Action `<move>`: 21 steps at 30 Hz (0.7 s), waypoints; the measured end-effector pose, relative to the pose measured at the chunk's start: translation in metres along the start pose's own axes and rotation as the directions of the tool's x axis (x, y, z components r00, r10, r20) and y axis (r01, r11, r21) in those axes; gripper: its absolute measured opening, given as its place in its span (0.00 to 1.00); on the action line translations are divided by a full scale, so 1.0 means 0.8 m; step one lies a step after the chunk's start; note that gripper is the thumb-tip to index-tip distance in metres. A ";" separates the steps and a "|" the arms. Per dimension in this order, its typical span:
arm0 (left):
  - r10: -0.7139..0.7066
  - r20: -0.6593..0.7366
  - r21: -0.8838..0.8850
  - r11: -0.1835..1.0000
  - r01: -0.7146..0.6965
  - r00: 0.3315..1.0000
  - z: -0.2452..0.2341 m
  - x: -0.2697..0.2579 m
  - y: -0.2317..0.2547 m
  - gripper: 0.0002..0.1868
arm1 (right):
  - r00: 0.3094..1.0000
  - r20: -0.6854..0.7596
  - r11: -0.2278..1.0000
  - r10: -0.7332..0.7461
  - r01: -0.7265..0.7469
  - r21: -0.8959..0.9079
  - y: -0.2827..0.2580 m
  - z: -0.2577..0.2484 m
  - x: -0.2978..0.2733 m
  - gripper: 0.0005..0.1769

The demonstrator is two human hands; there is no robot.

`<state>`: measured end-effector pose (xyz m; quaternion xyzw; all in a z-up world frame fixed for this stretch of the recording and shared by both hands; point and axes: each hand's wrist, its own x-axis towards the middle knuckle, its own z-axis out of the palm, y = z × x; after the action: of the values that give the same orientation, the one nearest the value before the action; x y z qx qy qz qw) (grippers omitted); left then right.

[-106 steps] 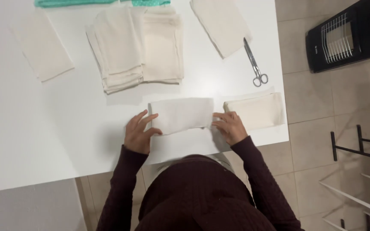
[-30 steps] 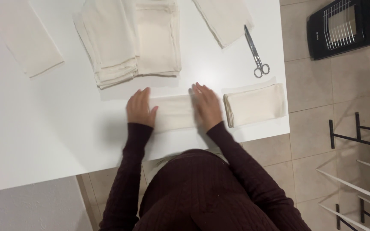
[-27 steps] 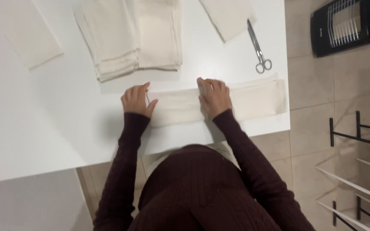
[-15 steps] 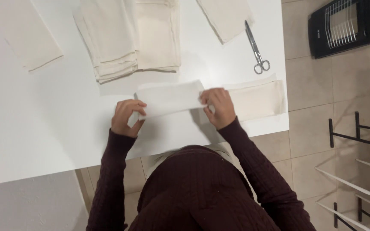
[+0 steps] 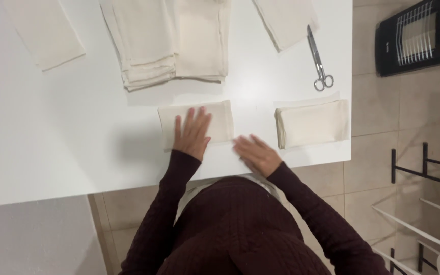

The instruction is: Folding and rolling pieces of white fabric on a workshop table.

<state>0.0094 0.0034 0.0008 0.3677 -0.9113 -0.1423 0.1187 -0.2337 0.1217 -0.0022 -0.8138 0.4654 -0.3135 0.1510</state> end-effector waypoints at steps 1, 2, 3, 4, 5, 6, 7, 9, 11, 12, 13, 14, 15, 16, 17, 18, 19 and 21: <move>-0.039 0.019 0.027 0.999 0.039 0.999 0.002 -0.003 -0.007 0.37 | 0.993 -0.071 0.993 0.092 -0.097 -0.066 0.014 0.001 -0.008 0.16; -0.079 0.036 0.055 0.995 0.077 0.996 0.005 -0.006 -0.014 0.43 | 0.973 -0.148 0.973 0.178 -0.196 -0.125 0.028 0.003 -0.018 0.17; -0.088 0.043 0.052 0.995 0.086 0.995 0.005 -0.010 -0.014 0.43 | 0.974 -0.138 0.973 0.181 -0.198 -0.118 0.033 0.011 -0.007 0.17; -0.078 0.057 0.046 0.996 0.075 0.995 0.004 -0.015 -0.014 0.44 | 0.951 -0.189 0.966 0.245 -0.255 -0.033 0.037 0.020 0.003 0.15; -0.057 0.066 0.042 0.998 0.054 0.996 0.004 -0.013 -0.017 0.44 | 0.919 -0.242 0.950 0.311 -0.308 0.049 0.045 0.029 0.015 0.13; -0.056 0.069 0.038 0.998 0.053 0.996 0.005 -0.017 -0.015 0.44 | 0.918 -0.241 0.949 0.314 -0.312 0.048 0.032 0.022 0.042 0.13; -0.057 0.077 0.037 0.998 0.054 0.995 0.005 -0.019 -0.016 0.45 | 0.934 -0.154 0.946 0.324 -0.319 0.053 0.023 0.015 0.074 0.09; -0.059 0.080 0.042 0.998 0.056 0.995 0.007 -0.022 -0.020 0.46 | 0.943 -0.069 0.945 0.324 -0.321 0.057 0.017 0.015 0.105 0.06; -0.070 0.106 -0.011 0.997 0.072 0.992 0.013 -0.027 -0.023 0.49 | 0.949 0.017 0.948 0.316 -0.315 -0.036 0.025 0.027 0.104 0.08; -0.076 0.101 -0.010 0.997 0.077 0.992 0.015 -0.020 -0.027 0.49 | 0.951 0.020 0.951 0.309 -0.309 -0.036 0.034 0.029 0.106 0.08; -0.075 0.105 -0.022 0.997 0.078 0.992 0.015 -0.024 -0.026 0.49 | 0.940 0.029 0.940 0.341 -0.340 -0.033 0.035 0.033 0.101 0.06; -0.074 0.108 -0.035 0.996 0.078 0.991 0.015 -0.027 -0.024 0.49 | 0.928 0.039 0.928 0.372 -0.371 -0.030 0.035 0.036 0.097 0.04; -0.078 0.102 -0.033 0.996 0.081 0.992 0.015 -0.029 -0.024 0.49 | 0.930 0.040 0.931 0.365 -0.364 -0.031 0.040 0.040 0.093 0.04; -0.072 0.106 -0.029 0.997 0.076 0.992 0.014 -0.031 -0.023 0.50 | 0.910 0.050 0.908 0.412 -0.415 0.061 0.045 0.042 0.090 0.04; -0.064 0.108 -0.024 0.997 0.067 0.992 0.013 -0.030 -0.024 0.50 | 0.887 0.062 0.875 0.457 -0.461 0.150 0.051 0.045 0.089 0.05; -0.066 0.099 -0.020 0.997 0.068 0.993 0.011 -0.026 -0.029 0.50 | 0.892 0.059 0.879 0.449 -0.453 0.148 0.054 0.034 0.095 0.05; -0.067 0.110 -0.029 0.997 0.070 0.992 0.010 -0.029 -0.027 0.50 | 0.849 0.065 0.815 0.525 -0.523 0.247 0.052 0.023 0.095 0.05; -0.073 0.124 -0.042 0.996 0.078 0.990 0.010 -0.033 -0.026 0.51 | 0.798 0.087 0.735 0.596 -0.586 0.342 0.048 0.006 0.101 0.05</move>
<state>0.0390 0.0092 -0.0167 0.3897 -0.8987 -0.1901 0.0656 -0.2261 0.0326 0.0029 -0.5787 0.6377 -0.3388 0.3789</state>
